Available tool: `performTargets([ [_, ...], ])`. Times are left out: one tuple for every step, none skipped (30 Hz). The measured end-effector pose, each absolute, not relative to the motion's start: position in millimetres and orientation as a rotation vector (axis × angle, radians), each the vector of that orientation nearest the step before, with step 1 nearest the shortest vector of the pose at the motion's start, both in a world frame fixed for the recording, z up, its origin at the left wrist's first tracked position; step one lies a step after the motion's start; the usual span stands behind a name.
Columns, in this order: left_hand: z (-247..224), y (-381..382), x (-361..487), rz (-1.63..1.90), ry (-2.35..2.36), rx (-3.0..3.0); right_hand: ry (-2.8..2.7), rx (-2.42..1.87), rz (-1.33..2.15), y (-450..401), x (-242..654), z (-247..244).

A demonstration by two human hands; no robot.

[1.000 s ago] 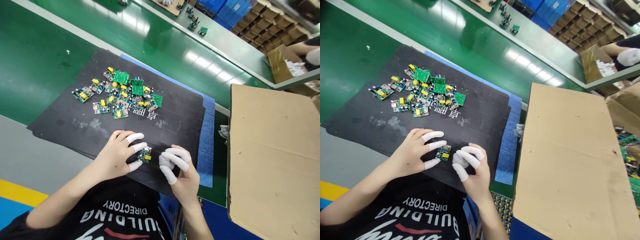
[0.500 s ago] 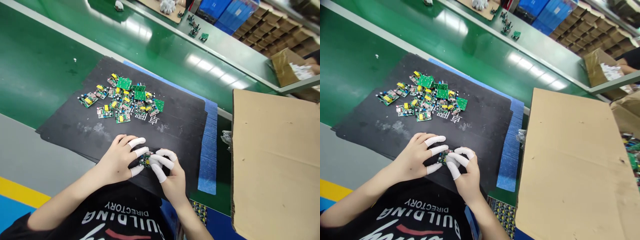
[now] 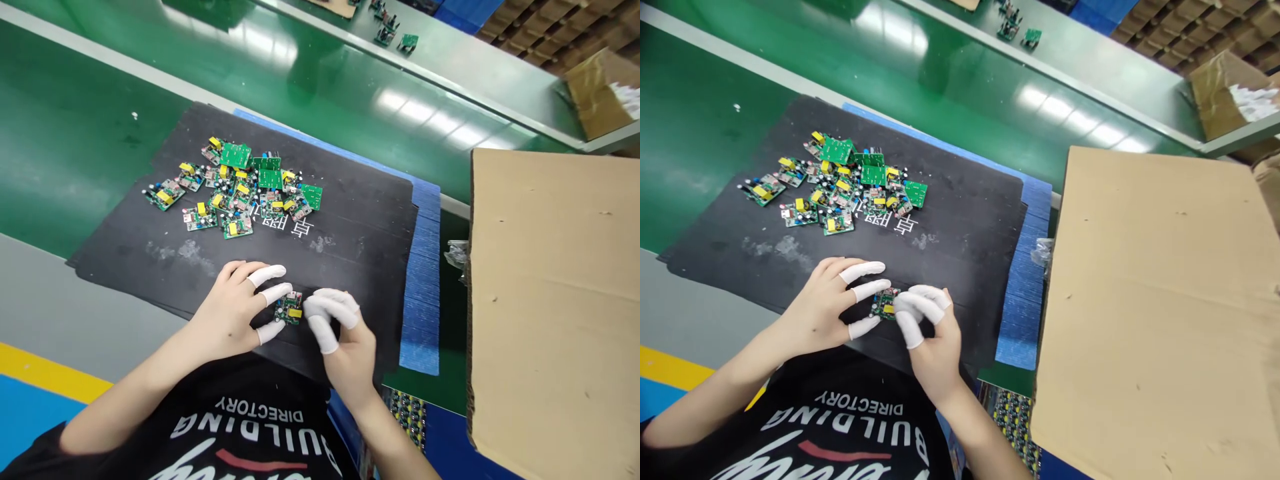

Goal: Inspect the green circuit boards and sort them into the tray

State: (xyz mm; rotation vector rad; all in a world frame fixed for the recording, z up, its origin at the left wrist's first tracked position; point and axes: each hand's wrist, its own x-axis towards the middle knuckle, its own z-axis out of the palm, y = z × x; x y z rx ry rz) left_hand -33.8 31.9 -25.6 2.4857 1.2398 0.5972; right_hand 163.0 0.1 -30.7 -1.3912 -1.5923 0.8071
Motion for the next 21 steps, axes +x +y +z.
performTargets([
  [-25.5,31.9,-33.5,0.59,1.244,2.486,-1.516,-1.386,0.822,-0.3,163.6,-31.7],
  [-25.4,31.9,-33.2,0.586,1.246,2.485,-1.483,-1.389,0.822,-0.9,163.9,-32.5],
  [-25.3,32.0,-33.0,0.582,1.245,2.483,-1.502,-1.408,0.804,-1.5,163.7,-32.8],
  [-25.2,32.1,-32.8,0.58,1.245,2.482,-1.57,-1.437,0.774,-2.0,163.1,-32.7],
  [-25.1,32.2,-32.6,0.579,1.245,2.481,-1.662,-1.468,0.737,-2.0,162.3,-32.1],
  [-25.0,32.3,-32.5,0.58,1.245,2.481,-1.752,-1.491,0.697,-1.6,161.5,-31.1],
  [-24.9,32.5,-32.4,0.581,1.246,2.482,-1.825,-1.507,0.656,-0.7,160.9,-29.7],
  [-24.8,32.6,-32.4,0.584,1.247,2.483,-1.875,-1.517,0.623,0.8,160.6,-28.2],
  [-24.7,32.6,-32.4,0.587,1.247,2.484,-1.901,-1.519,0.608,2.6,160.7,-26.6],
  [-24.7,32.7,-32.4,0.589,1.247,2.484,-1.905,-1.517,0.618,4.6,161.2,-25.1],
  [-24.7,32.7,-32.4,0.588,1.247,2.484,-1.886,-1.513,0.651,6.5,162.2,-23.7],
  [-24.8,32.6,-32.4,0.587,1.247,2.484,-1.833,-1.506,0.71,8.2,163.5,-22.5],
  [-24.9,32.6,-32.5,0.584,1.247,2.483,-1.743,-1.493,0.786,9.5,165.0,-21.7],
  [-25.1,32.5,-32.5,0.582,1.247,2.482,-1.628,-1.475,0.864,10.4,166.4,-21.2],
  [-25.3,32.3,-32.6,0.58,1.247,2.482,-1.516,-1.458,0.929,10.7,167.7,-21.0],
  [-25.5,32.2,-32.6,0.579,1.246,2.481,-1.439,-1.446,0.975,10.5,168.5,-21.3],
  [-25.7,32.0,-32.6,0.582,1.246,2.48,-1.413,-1.445,0.997,9.9,168.7,-21.7],
  [-25.9,31.9,-32.5,0.585,1.246,2.478,-1.441,-1.46,0.987,9.1,168.3,-22.4],
  [-26.0,31.8,-32.5,0.588,1.248,2.476,-1.516,-1.481,0.948,8.2,167.2,-23.1],
  [-26.0,31.7,-32.4,0.591,1.249,2.472,-1.609,-1.498,0.887,7.5,165.8,-23.7],
  [-25.8,31.7,-32.3,0.594,1.252,2.468,-1.697,-1.506,0.816,7.1,164.1,-24.1],
])
